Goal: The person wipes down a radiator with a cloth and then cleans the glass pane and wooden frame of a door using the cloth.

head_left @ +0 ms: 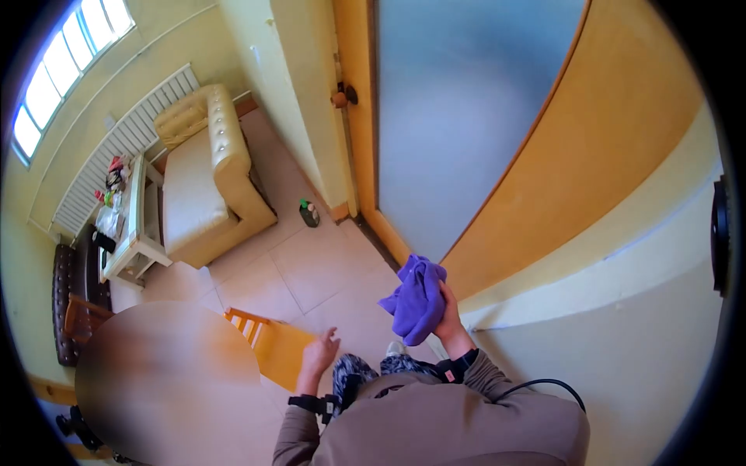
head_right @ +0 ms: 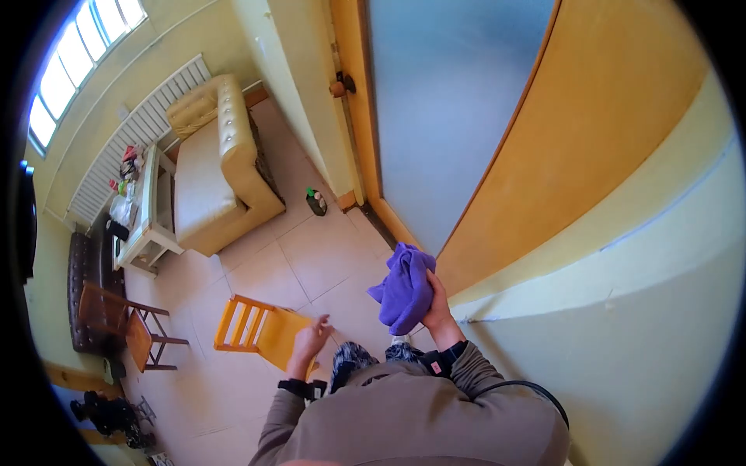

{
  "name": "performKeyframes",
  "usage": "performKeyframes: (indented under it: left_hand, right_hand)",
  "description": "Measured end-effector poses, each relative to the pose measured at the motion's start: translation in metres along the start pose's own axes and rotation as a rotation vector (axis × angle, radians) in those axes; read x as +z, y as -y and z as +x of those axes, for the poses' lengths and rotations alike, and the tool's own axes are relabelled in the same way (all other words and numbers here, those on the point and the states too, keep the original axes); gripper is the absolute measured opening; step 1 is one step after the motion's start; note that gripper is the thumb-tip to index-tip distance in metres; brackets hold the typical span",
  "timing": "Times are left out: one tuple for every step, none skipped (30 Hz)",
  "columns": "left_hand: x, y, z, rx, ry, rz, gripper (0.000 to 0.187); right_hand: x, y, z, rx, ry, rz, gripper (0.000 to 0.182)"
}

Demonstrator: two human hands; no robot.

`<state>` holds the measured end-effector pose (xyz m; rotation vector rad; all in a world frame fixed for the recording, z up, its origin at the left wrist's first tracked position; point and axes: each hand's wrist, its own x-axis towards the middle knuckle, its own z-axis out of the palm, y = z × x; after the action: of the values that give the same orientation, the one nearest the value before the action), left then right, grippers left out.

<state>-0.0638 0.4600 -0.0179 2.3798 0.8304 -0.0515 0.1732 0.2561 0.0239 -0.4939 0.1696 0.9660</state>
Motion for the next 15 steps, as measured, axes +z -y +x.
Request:
performKeyframes:
  left_hand:
    - [-0.013,-0.004,0.02,0.014,-0.006,-0.024,0.035]
    - [-0.025,-0.008,0.034,0.042,-0.021,-0.044,0.035]
    - [-0.037,-0.01,0.055,0.097,-0.035,-0.044,0.035]
    - [-0.047,-0.014,0.082,0.167,-0.071,-0.042,0.036]
    - [-0.055,-0.015,0.106,0.238,-0.113,-0.04,0.036]
    - [-0.07,-0.024,0.135,0.306,-0.141,-0.026,0.036]
    - [-0.086,-0.037,0.163,0.375,-0.169,-0.015,0.036]
    - [-0.111,-0.06,0.184,0.351,-0.152,0.037,0.036]
    - [-0.135,-0.083,0.204,0.334,-0.131,0.09,0.037]
    - [-0.152,-0.095,0.234,0.474,-0.213,0.103,0.037]
    - [-0.167,-0.105,0.268,0.62,-0.294,0.113,0.038]
    - [-0.176,-0.111,0.303,0.732,-0.38,0.158,0.041]
    - [-0.198,-0.129,0.326,0.748,-0.312,0.167,0.042]
    - [-0.209,-0.138,0.359,0.785,-0.294,0.161,0.042]
    - [-0.217,-0.148,0.396,0.857,-0.363,0.213,0.044]
  right_hand:
    - [0.001,0.006,0.009,-0.004,0.035,0.01,0.047]
    - [-0.001,0.01,0.011,-0.015,0.03,0.011,0.047]
    - [-0.001,0.014,0.016,-0.027,0.002,-0.008,0.048]
    - [0.001,0.018,0.029,-0.029,-0.028,-0.029,0.049]
    - [0.002,0.021,0.033,-0.025,-0.028,-0.032,0.049]
    - [0.01,0.027,0.037,-0.042,-0.013,-0.029,0.05]
    - [0.014,0.033,0.041,-0.059,0.0,-0.028,0.051]
    - [0.016,0.036,0.048,-0.058,-0.006,-0.036,0.051]
    - [0.016,0.036,0.052,-0.125,-0.04,-0.024,0.051]
    - [0.019,0.037,0.06,-0.197,-0.076,-0.011,0.052]
    - [0.025,0.038,0.067,-0.233,-0.116,0.025,0.054]
    - [0.034,0.038,0.069,-0.254,-0.13,0.028,0.054]
    - [0.049,0.035,0.067,-0.294,-0.15,-0.01,0.055]
    - [0.065,0.033,0.071,-0.346,-0.163,-0.047,0.056]
    - [0.08,0.032,0.079,-0.383,-0.168,-0.033,0.056]
